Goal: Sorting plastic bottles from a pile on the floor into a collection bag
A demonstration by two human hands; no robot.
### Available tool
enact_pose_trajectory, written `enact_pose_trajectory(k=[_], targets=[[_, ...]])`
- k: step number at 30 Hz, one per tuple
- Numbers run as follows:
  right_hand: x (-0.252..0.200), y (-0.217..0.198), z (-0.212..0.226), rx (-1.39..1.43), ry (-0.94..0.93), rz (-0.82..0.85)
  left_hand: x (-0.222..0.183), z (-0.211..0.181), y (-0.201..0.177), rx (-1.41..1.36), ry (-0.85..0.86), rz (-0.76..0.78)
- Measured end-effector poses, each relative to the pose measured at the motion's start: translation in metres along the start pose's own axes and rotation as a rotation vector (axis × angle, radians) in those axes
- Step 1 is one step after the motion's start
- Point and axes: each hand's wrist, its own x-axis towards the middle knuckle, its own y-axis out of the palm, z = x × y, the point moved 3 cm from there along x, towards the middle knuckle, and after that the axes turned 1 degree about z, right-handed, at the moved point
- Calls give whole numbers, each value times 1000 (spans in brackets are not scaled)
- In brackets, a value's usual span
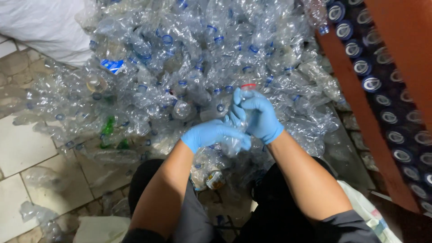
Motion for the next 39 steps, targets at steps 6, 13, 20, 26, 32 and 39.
enact_pose_trajectory(k=[6, 13, 20, 26, 32, 39], targets=[[17, -24, 18, -417, -383, -493, 46, 16, -37, 928, 737, -404], [26, -26, 21, -39, -555, -781, 37, 24, 6, 1760, 847, -682], [22, -7, 8, -135, -404, -619, 60, 12, -39, 1803, 650, -892], [11, 23, 14, -787, -154, -129, 39, 12, -43, 1227, 307, -501], [-14, 20, 20, -670, 37, 355, 5, -6, -6, 818, 370, -170], [-31, 35, 18, -268, 87, 530, -1, 26, -10, 622, 413, 612]])
